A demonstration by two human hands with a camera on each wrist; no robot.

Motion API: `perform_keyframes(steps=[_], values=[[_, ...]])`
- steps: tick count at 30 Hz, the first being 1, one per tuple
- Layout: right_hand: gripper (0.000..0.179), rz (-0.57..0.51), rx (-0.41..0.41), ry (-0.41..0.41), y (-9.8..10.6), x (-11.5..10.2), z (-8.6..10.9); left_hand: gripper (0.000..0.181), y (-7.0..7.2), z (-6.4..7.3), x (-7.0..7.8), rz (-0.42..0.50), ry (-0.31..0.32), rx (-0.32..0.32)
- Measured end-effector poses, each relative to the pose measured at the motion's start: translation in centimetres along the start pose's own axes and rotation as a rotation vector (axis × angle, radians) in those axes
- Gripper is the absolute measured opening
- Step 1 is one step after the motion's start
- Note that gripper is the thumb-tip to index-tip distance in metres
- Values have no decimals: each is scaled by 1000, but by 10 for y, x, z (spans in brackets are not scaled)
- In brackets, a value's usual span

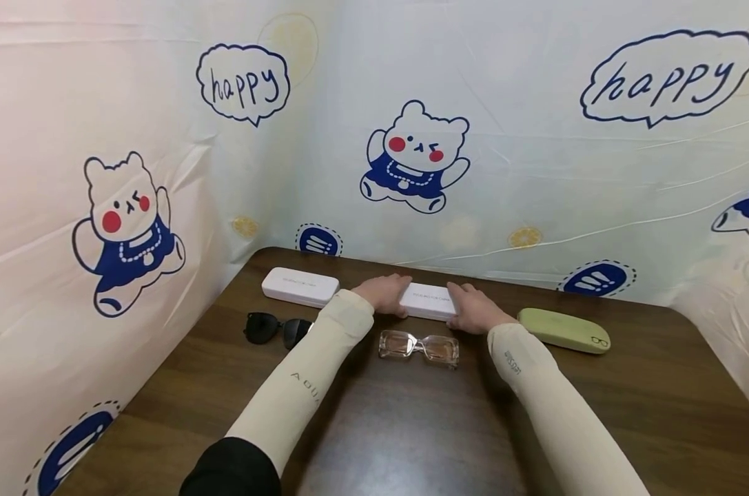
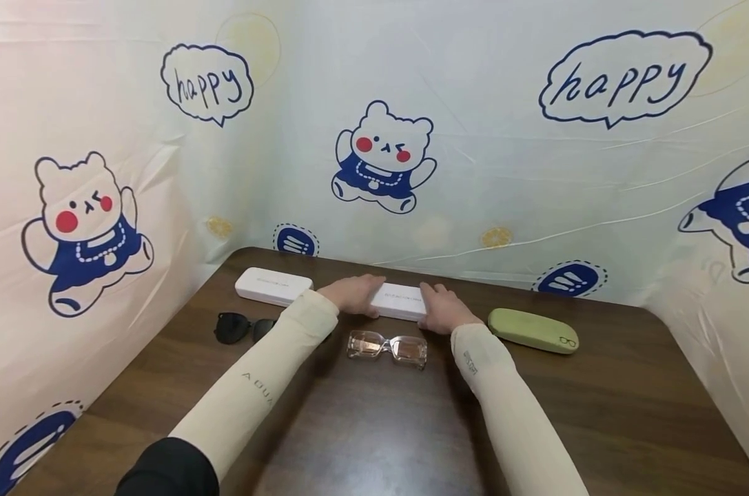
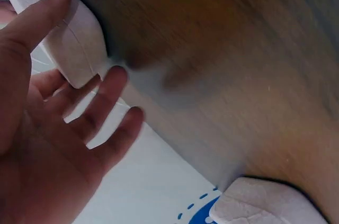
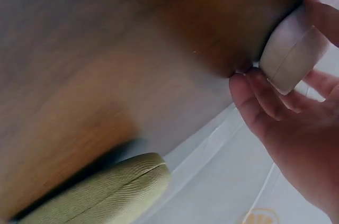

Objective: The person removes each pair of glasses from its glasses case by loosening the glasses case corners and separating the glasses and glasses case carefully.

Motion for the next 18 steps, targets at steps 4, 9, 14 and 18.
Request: perform_keyframes(steps=[4, 9, 14, 18], values=[[101, -54, -3, -23, -5, 0, 11, 98, -2, 8, -3, 62, 12, -28], [103, -98, -7, -14, -8, 1, 22, 100, 1, 14, -4, 103, 2, -25], [104, -119, -14, -18, -11, 2, 27, 101, 0, 15, -4, 140, 20, -62], [102, -126, 42, -40, 0, 10, 37, 103, 5, 17, -2, 174, 21, -70]])
Point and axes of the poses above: each hand's wrist, its own z-axis away from the middle knuckle, its own y-axis out of the back of the hand, x = y × z, the point moved 3 cm from there along -z, towards the middle knuckle, and after that the axes turned 8 degrees about -x, right-handed, at the moved point
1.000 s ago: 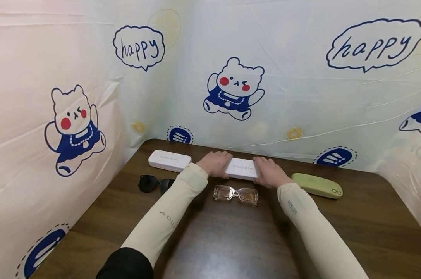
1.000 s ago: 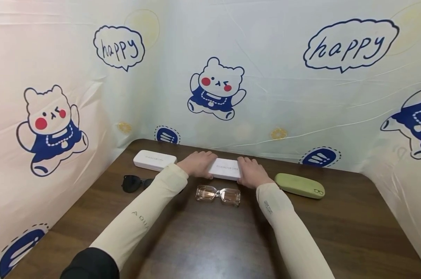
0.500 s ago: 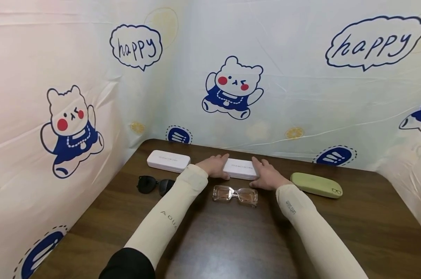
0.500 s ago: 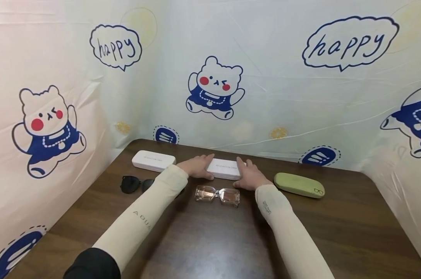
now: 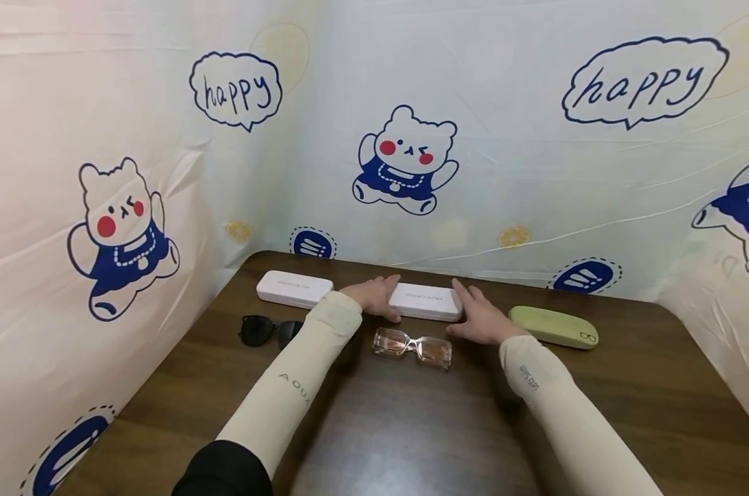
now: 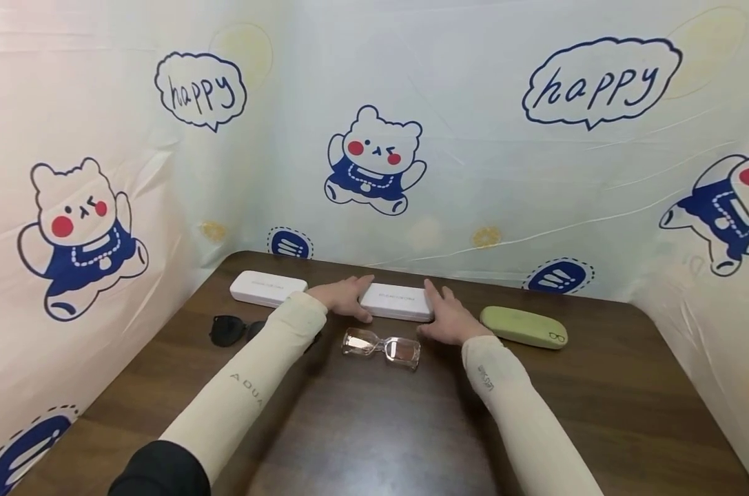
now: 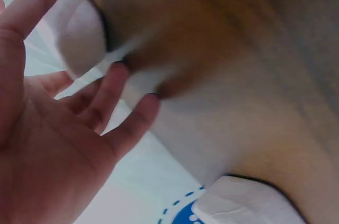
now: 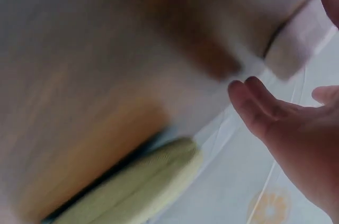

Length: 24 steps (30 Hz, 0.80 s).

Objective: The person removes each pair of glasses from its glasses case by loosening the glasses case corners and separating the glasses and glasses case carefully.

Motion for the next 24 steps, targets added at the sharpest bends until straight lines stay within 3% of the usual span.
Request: perform_keyframes(steps=[5, 9, 13, 19, 24], values=[[89, 58, 84, -46, 35, 35, 24, 94, 12, -10, 27, -91, -32, 70], [86, 106, 69, -130, 54, 76, 47, 82, 19, -19, 70, -207, -67, 131], [90, 114, 23, -202, 63, 112, 70, 75, 20, -34, 120, -259, -138, 142], [94, 102, -18, -198, 66, 144, 93, 68, 7, -67, 186, -270, -247, 112], [83, 86, -50, -199, 61, 159, 107, 64, -23, -95, 222, -307, -219, 111]])
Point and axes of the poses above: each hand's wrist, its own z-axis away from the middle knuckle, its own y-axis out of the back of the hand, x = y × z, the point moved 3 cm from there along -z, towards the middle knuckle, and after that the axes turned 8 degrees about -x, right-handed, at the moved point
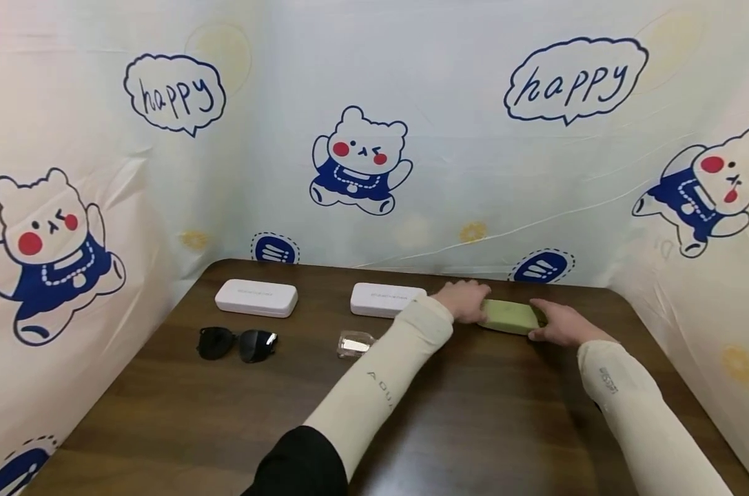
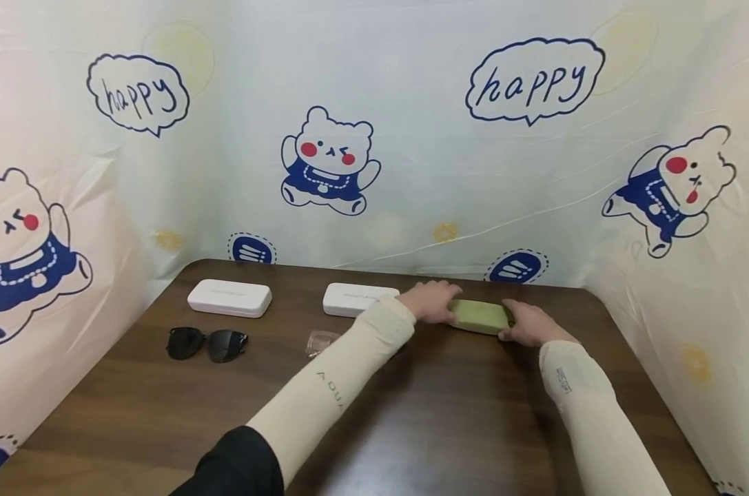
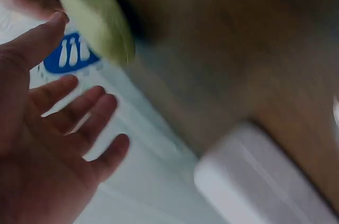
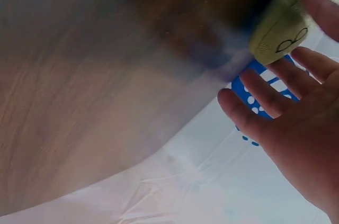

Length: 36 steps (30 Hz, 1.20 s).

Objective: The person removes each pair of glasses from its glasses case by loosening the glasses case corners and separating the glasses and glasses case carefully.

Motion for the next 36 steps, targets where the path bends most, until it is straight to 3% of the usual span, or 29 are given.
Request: perform_keyframes(steps=[4, 8, 17, 24, 29, 36], values=[[76, 13, -11, 26, -8, -3, 1, 62, -22, -11, 8, -25, 72, -27], [74, 39, -5, 33, -12, -6, -1, 59, -28, -13, 9, -69, 121, 2], [76, 38, 30, 16, -15, -7, -4, 69, -29, -15, 8, -74, 102, 33], [75, 34, 52, 45, -10, -11, 6, 59, -28, -18, 3, -50, 55, 49], [75, 30, 72, 60, -11, -11, 24, 57, -20, -6, 11, -75, -25, 62], [73, 37, 109, 84, -15, -24, 54, 58, -10, 32, 23, -151, -96, 96]])
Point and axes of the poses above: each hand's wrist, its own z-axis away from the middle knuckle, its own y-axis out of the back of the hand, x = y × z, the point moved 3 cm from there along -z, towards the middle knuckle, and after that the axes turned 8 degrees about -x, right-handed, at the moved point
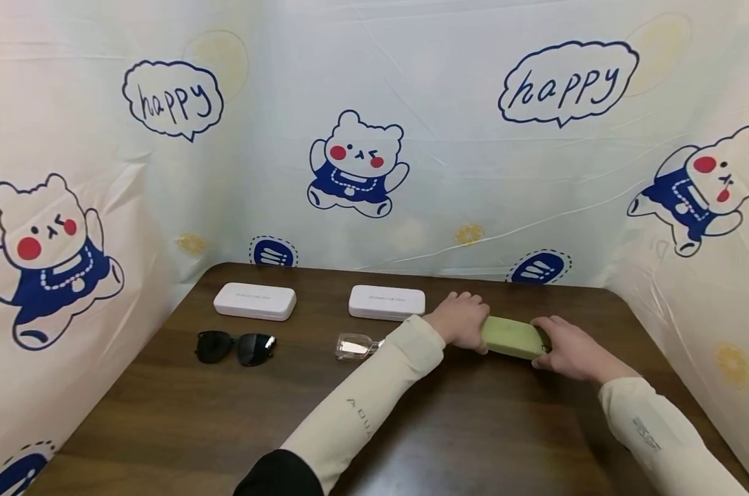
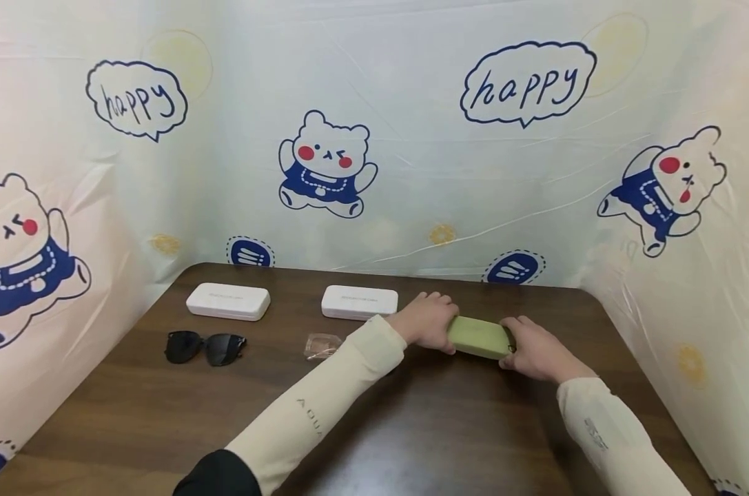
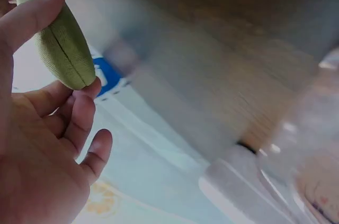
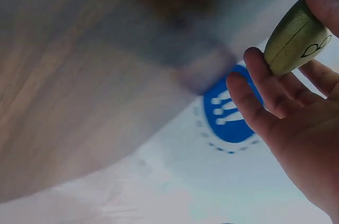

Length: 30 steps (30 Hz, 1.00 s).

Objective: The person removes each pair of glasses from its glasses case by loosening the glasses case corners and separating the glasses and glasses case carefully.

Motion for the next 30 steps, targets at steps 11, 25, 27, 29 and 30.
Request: perform_keyframes(steps=[11, 25, 27, 29, 30], values=[[76, 98, 87, 103, -9, -73, 65, 54, 8, 104, 19, 15, -101, 84], [69, 77, -140, 340, -88, -201, 70, 56, -54, 273, -19, 209, -105, 11], [66, 117, -112, 379, -95, -216, 64, 57, -60, 285, -25, 227, -63, -34], [65, 145, -94, 393, -98, -228, 59, 58, -63, 293, -30, 231, -30, -58], [64, 148, -92, 389, -99, -232, 58, 58, -64, 296, -31, 229, -22, -61]])
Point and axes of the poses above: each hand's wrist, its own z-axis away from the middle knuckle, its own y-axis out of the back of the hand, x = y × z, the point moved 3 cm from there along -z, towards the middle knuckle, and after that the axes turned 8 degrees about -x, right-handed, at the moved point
